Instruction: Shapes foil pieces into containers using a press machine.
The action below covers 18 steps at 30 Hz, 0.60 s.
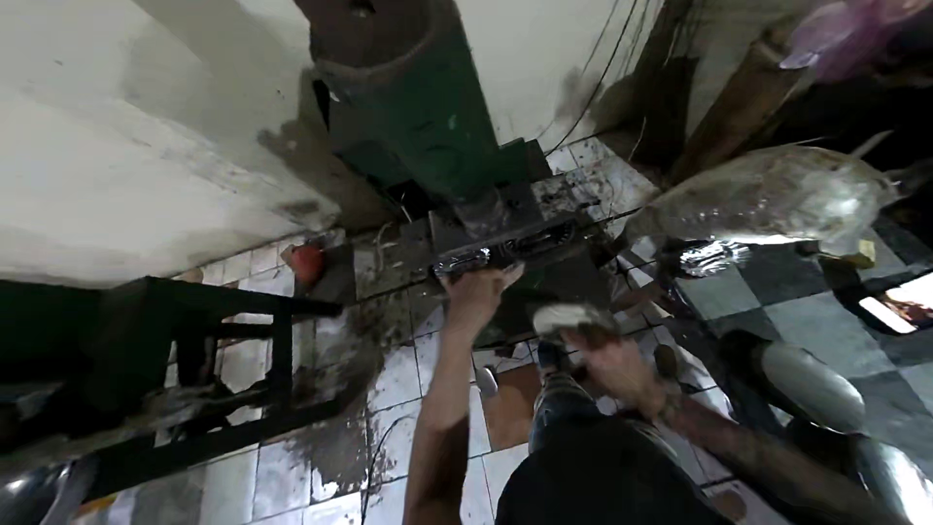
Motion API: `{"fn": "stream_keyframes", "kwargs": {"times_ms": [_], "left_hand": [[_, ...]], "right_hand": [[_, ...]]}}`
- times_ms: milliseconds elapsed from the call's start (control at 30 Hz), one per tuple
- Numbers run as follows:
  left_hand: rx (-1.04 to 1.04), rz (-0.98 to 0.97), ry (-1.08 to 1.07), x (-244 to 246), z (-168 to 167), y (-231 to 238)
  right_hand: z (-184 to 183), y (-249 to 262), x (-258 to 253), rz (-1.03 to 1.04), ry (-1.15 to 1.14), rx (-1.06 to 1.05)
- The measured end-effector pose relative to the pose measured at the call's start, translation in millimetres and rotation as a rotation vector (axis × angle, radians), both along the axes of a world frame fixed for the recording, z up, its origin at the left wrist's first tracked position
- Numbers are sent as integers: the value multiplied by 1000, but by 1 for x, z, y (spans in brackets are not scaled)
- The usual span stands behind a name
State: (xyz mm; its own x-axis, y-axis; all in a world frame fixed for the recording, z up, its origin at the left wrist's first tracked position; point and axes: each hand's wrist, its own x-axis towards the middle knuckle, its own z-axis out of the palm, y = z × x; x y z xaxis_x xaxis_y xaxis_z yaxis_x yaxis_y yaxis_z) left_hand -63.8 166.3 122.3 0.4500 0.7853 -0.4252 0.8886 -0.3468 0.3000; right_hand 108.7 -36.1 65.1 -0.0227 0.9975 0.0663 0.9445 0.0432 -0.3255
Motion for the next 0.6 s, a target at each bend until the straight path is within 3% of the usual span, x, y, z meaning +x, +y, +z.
{"fn": "stream_keyframes", "kwargs": {"times_ms": [100, 200, 267, 433, 500, 600], "left_hand": [[-54, -107, -8, -59, -46, 30], [323, -65, -261, -70, -52, -3], [384, -66, -368, -68, -56, -48], [-430, -61, -391, -50, -108, -166], [-600, -208, -479, -39, -112, -191], [-649, -372, -666, -39, -139, -195]], "right_hand": [[0, 80, 22, 125, -78, 214], [-14, 148, 36, 102, -138, -4], [-6, 169, 0, 51, -141, -242], [7, 210, -139, 97, 89, -477], [11, 215, -134, 199, 96, -534], [45, 191, -58, 283, 100, -593]]}}
